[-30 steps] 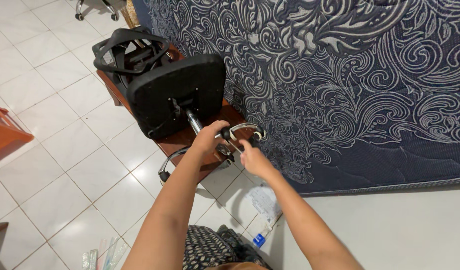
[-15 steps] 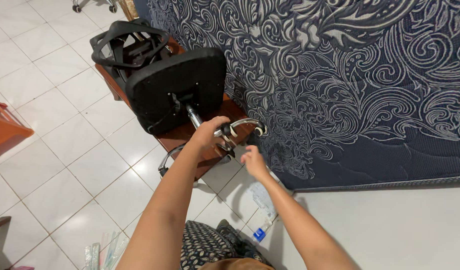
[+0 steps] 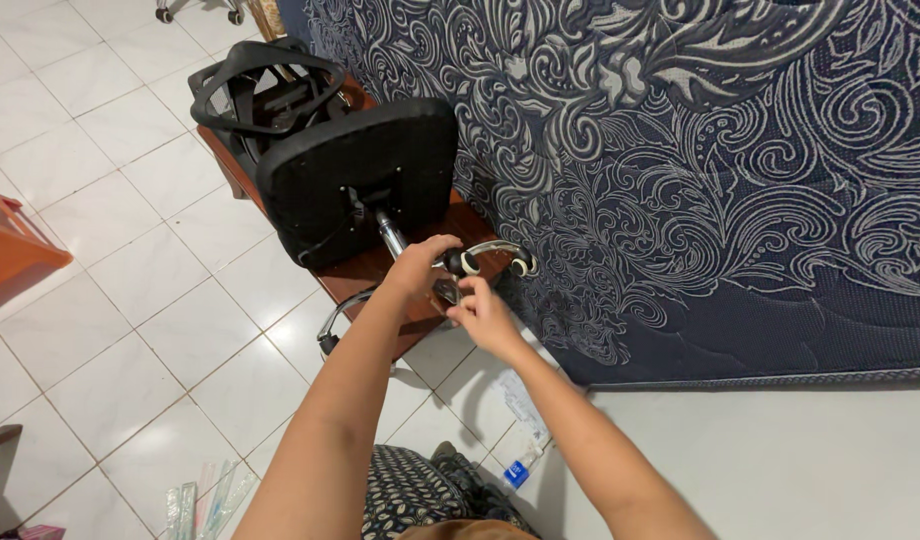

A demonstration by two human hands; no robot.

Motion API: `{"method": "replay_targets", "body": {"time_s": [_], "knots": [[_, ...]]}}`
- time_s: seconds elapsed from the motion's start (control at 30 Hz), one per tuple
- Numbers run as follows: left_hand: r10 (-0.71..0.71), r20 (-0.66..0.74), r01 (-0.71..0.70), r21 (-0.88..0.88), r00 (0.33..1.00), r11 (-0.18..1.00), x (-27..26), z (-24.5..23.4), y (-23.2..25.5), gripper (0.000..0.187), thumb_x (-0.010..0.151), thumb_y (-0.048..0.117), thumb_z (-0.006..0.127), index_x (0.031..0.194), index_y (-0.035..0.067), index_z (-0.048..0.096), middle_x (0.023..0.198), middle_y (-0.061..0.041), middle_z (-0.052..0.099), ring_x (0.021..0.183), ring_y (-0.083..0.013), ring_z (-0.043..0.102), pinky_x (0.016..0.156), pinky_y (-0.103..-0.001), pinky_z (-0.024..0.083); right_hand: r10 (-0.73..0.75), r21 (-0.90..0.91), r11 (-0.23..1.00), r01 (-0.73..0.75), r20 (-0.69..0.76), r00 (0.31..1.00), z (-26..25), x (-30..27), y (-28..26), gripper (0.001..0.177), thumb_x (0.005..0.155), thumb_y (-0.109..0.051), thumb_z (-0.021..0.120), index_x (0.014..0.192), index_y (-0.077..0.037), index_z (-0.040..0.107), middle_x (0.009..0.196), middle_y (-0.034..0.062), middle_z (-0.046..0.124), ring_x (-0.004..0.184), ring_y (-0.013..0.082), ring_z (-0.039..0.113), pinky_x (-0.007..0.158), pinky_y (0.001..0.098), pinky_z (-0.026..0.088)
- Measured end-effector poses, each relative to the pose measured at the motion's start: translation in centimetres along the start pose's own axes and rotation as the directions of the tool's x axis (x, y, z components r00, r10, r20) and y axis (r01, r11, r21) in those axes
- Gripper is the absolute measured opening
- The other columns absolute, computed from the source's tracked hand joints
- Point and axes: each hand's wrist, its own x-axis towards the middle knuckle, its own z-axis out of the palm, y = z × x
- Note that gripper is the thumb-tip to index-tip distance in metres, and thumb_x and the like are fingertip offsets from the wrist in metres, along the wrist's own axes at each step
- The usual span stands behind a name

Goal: The person assembles an office chair by attaching the seat to a five-star base with casters, then installing the backrest. They use an Allen key to tighten the bolts securing the backrest to the seat.

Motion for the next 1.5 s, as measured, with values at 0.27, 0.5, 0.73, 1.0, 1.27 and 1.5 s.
{"method": "replay_targets", "body": {"time_s": [0.27,0.5,0.73,1.0,1.27,1.5], "knots": [[-0.03,-0.034,0.029,-0.024,0.999,0.999,-0.4,0.4,0.7,0.069,0.064,-0.004,0.083,0.127,0.013,0.061,0.127,-0.007,0.067,0.114,-0.0322,0.067,0.096,-0.04,0.054,-0.008,0.087,0.996,0.018,-0.111,0.994,0.6,-1.1,1.5,0.037,0.093,-0.012,0.068,0.123,-0.002,0.049,0.071,0.0055,0.069,0.063,0.0123,0.062,0.061,0.0299,0.05],[0.011,-0.032,-0.012,-0.029,0.999,1.0,-0.5,-0.1,1.0,0.065,0.068,-0.006,0.081,0.127,0.013,0.062,0.129,-0.007,0.067,0.115,-0.0321,0.067,0.097,-0.039,0.054,0.006,-0.032,0.999,-0.008,-0.073,0.997,0.9,-0.1,-3.2,0.038,0.092,-0.017,0.071,0.121,-0.002,0.051,0.073,0.0096,0.074,0.063,0.0179,0.07,0.061,0.0323,0.053],[-0.029,-0.024,0.031,0.116,0.999,0.993,-0.9,-0.6,2.6,0.078,0.056,0.006,0.092,0.125,0.014,0.058,0.126,-0.007,0.063,0.113,-0.034,0.063,0.092,-0.041,0.052,-0.003,-0.105,0.994,-0.009,-0.118,0.993,-1.7,-1.6,-1.6,0.042,0.09,-0.017,0.072,0.123,-0.002,0.052,0.075,0.0116,0.075,0.066,0.022,0.073,0.063,0.0349,0.056],[0.146,-0.173,-0.119,0.159,0.974,0.98,-1.2,1.4,1.0,0.072,0.06,0.011,0.087,0.126,0.013,0.059,0.132,-0.009,0.063,0.119,-0.0345,0.063,0.095,-0.04,0.054,-0.021,-0.081,0.997,0.014,-0.088,0.996,-0.9,0.8,-4.7,0.038,0.094,-0.018,0.07,0.123,-0.003,0.051,0.078,0.0131,0.075,0.065,0.0251,0.072,0.063,0.0365,0.055],[-0.114,0.127,0.085,0.209,0.985,0.974,-0.8,-2.3,0.5,0.112,0.052,0.018,0.098,0.149,0.012,0.041,0.146,-0.018,0.047,0.13,-0.0376,0.05,0.105,-0.042,0.045,-0.059,-0.119,0.992,0.04,-0.162,0.985,-4.9,-3.7,0.3,0.03,0.093,-0.009,0.066,0.122,-0.003,0.06,0.08,0.0087,0.076,0.071,0.0164,0.072,0.068,0.0305,0.055],[-0.501,-0.285,0.545,0.095,0.817,0.833,-9.0,-5.4,-9.8,0.069,0.089,0.036,0.074,0.148,0.007,0.052,0.142,-0.021,0.061,0.132,-0.0374,0.058,0.111,-0.043,0.046,0.167,0.175,0.969,-0.175,0.061,0.984,-5.6,-5.0,3.6,0.029,0.096,-0.005,0.061,0.125,0.001,0.061,0.084,0.0058,0.075,0.073,0.0113,0.068,0.07,0.0268,0.058]]}}
